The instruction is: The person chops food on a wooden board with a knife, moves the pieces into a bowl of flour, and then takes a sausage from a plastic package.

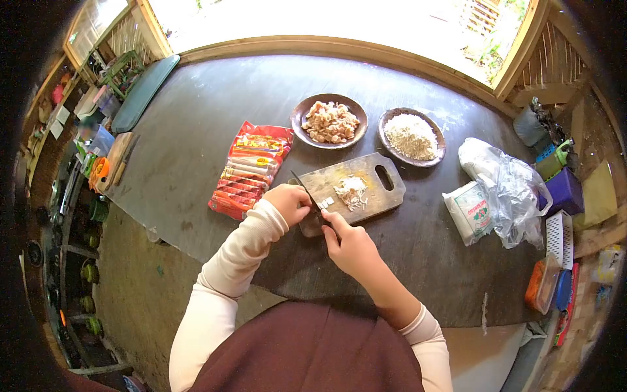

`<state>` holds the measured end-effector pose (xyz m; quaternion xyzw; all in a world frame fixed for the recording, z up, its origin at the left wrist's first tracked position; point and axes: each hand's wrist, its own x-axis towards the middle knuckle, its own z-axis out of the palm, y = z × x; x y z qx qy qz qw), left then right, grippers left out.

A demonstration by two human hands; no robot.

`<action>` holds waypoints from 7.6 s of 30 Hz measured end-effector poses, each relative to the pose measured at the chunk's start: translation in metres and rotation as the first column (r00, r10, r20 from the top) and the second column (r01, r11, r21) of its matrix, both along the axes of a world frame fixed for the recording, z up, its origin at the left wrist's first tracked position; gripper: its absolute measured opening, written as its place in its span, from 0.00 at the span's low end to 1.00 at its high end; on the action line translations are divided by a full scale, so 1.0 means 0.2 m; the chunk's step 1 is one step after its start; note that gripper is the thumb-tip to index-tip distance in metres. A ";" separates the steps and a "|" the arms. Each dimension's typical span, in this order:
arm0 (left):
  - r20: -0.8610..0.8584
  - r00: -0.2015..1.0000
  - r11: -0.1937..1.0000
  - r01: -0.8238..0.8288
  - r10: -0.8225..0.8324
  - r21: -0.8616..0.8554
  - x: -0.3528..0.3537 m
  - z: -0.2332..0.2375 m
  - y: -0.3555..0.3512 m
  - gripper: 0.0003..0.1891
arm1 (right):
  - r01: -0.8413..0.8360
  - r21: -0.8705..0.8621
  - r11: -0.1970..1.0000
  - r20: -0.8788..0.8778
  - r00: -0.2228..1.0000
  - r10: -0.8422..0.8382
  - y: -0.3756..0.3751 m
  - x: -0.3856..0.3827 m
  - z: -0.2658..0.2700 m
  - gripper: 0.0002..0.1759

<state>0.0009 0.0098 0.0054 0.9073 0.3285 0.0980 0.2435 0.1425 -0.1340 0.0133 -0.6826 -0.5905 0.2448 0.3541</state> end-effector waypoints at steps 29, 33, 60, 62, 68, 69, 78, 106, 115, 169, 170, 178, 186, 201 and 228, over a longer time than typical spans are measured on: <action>-0.014 1.000 0.998 0.011 -0.010 0.066 0.00 0.01 -0.03 0.07 | -0.014 -0.153 0.988 -0.062 0.998 0.005 -0.07 0.00 0.11 0.16; -0.001 1.000 0.998 0.003 -0.003 0.070 0.00 0.00 -0.03 0.07 | -0.016 -0.036 0.999 0.100 0.995 0.019 -0.05 -0.02 0.00 0.15; -0.068 0.998 0.993 -0.006 0.014 0.115 0.00 0.03 -0.04 0.08 | -0.035 0.251 0.967 -0.068 0.996 0.054 0.02 -0.03 -0.07 0.16; -0.062 0.998 0.995 0.021 -0.015 0.093 0.00 0.02 -0.04 0.08 | 0.000 0.015 1.000 -0.235 0.972 0.004 0.03 0.01 0.02 0.16; -0.073 0.997 0.998 0.004 0.000 0.058 0.00 0.05 -0.05 0.08 | -0.031 -0.174 0.984 -0.353 0.935 -0.033 -0.03 0.04 0.03 0.17; -0.078 0.997 0.999 -0.009 0.013 0.052 0.00 0.05 -0.04 0.08 | -0.025 -0.162 0.986 -0.329 0.944 -0.030 -0.04 0.03 0.05 0.17; -0.072 0.997 0.995 -0.011 0.018 0.096 0.00 0.02 -0.02 0.08 | -0.020 -0.057 0.998 -0.171 0.985 0.010 -0.07 -0.03 0.07 0.17; -0.180 0.981 0.987 -0.047 0.074 0.152 0.00 0.06 -0.05 0.08 | -0.043 0.029 0.999 -0.009 0.999 0.043 -0.03 -0.04 -0.01 0.17; -0.117 0.991 0.984 -0.037 0.058 0.173 0.00 0.04 -0.05 0.08 | -0.035 -0.073 0.997 -0.250 0.968 0.016 -0.05 0.00 0.03 0.17; -0.103 0.994 0.992 -0.023 0.036 0.121 -0.01 -0.01 -0.02 0.07 | -0.092 -0.134 0.987 -0.176 0.982 0.068 -0.04 0.01 0.10 0.17; -0.106 0.994 0.992 -0.026 0.039 0.123 -0.01 -0.01 -0.02 0.07 | -0.093 -0.136 0.986 -0.176 0.982 0.068 -0.04 0.01 0.10 0.17; -0.118 0.991 0.993 -0.054 0.066 0.106 -0.01 -0.01 -0.02 0.07 | -0.098 -0.030 0.995 -0.154 0.984 0.092 -0.04 0.01 0.07 0.17; -0.169 0.978 0.992 -0.124 0.125 0.017 -0.01 0.04 -0.02 0.07 | -0.067 0.022 0.998 -0.041 0.997 0.068 0.00 -0.01 -0.04 0.17; 0.042 0.999 0.985 0.041 -0.035 -0.166 -0.04 -0.03 0.09 0.09 | 0.069 -0.038 0.997 -0.227 0.971 -0.076 -0.05 0.17 0.02 0.18; 0.493 0.864 0.995 0.068 -0.097 0.077 0.15 -0.20 0.00 0.06 | 0.235 -0.102 0.967 0.046 0.972 -0.232 -0.13 0.39 0.00 0.21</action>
